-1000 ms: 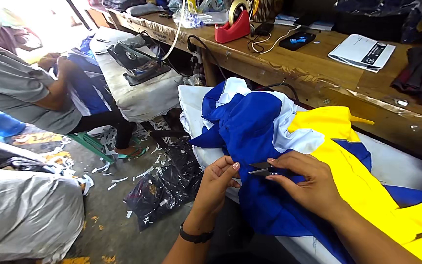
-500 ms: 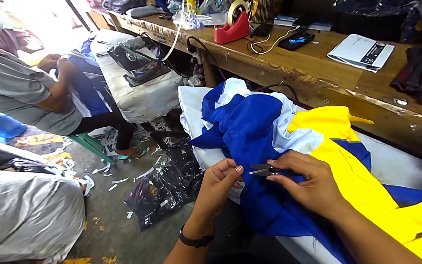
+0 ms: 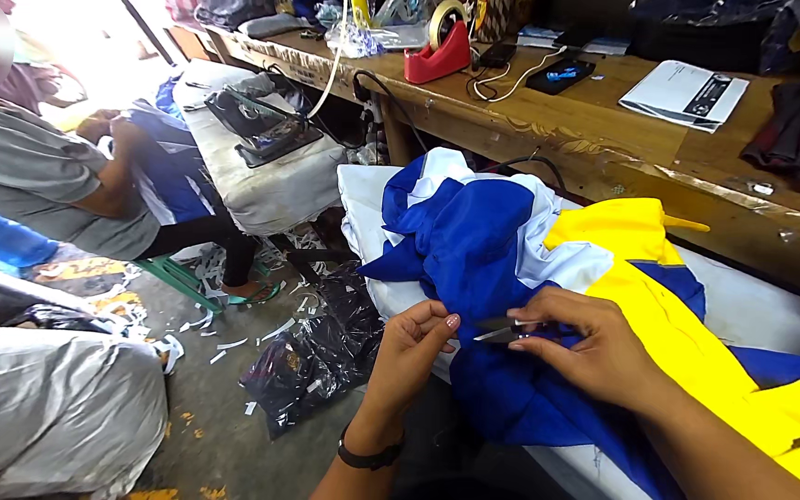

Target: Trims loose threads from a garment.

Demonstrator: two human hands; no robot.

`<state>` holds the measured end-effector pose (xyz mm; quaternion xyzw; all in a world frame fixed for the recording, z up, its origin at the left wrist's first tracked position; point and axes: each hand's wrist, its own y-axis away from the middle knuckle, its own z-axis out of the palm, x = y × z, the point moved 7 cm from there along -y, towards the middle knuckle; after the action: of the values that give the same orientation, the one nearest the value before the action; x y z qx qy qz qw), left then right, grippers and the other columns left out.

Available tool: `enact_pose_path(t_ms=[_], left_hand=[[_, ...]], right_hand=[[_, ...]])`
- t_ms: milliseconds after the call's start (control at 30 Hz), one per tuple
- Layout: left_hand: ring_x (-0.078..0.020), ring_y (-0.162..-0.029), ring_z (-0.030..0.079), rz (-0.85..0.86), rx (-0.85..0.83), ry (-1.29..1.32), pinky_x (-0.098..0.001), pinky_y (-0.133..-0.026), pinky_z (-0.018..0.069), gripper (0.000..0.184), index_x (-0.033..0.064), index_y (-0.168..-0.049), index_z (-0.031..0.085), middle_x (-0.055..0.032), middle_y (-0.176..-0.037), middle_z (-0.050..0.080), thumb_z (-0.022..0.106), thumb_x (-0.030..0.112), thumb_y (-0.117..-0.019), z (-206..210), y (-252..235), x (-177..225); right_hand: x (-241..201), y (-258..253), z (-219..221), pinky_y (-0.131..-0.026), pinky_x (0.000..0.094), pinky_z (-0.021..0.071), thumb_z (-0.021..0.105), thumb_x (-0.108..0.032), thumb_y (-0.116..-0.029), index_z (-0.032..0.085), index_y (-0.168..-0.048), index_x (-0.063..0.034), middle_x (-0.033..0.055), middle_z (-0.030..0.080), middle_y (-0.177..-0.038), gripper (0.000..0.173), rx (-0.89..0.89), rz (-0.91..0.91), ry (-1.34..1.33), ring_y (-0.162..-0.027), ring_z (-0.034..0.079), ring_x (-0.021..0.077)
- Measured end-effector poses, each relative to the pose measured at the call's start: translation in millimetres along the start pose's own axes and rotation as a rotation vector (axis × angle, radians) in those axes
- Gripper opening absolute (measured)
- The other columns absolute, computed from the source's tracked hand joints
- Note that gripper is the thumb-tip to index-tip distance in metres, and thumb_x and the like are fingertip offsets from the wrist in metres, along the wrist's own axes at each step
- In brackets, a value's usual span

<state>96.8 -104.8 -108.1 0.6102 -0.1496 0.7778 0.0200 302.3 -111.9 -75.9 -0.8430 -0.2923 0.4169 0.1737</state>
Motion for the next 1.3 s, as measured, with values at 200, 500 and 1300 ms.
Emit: enact_pose_path(t_ms=[200,500,1300], left_hand=[[-0.0040,-0.074,0.069,-0.014,0.022,0.013,-0.0214,-0.072,0.0586,0.015,0.0052,-0.095,0.068,0.0032,-0.080,0.072,0.054,0.002,-0.1001,-3,0,0],[-0.0026,-0.074,0.069,0.011,0.009,-0.042,-0.0206,-0.073,0.0578,0.015,0.0060,-0.095,0.069,0.0054,-0.079,0.072,0.055,0.002,-0.0996,-1,1,0],[-0.0049,-0.082,0.070,0.171,0.077,-0.102,-0.0242,-0.079,0.0600,0.006,-0.0006,-0.097,0.071,0.0006,-0.088,0.074,0.070,0.002,-0.0915,-12,13,-16]], right_hand=[[3,0,6,-0.072,0.0231,0.0505,0.069,-0.040,-0.0948,0.077,-0.107,-0.0143,-0.0051,0.072,-0.094,0.030,0.027,0.019,0.034,-0.080,0.062,0.0004],[2,0,6,-0.073,0.0263,0.0511,0.067,-0.035,-0.0971,0.079,-0.098,-0.0141,-0.0033,0.073,-0.090,0.025,0.036,-0.003,0.067,-0.081,0.065,0.0033],[-21,24,82,-0.050,0.0125,0.0416,0.037,-0.049,-0.1097,0.055,-0.090,-0.0177,-0.0089,0.053,-0.072,0.041,-0.410,0.541,-1.135,-0.057,0.050,-0.0016]])
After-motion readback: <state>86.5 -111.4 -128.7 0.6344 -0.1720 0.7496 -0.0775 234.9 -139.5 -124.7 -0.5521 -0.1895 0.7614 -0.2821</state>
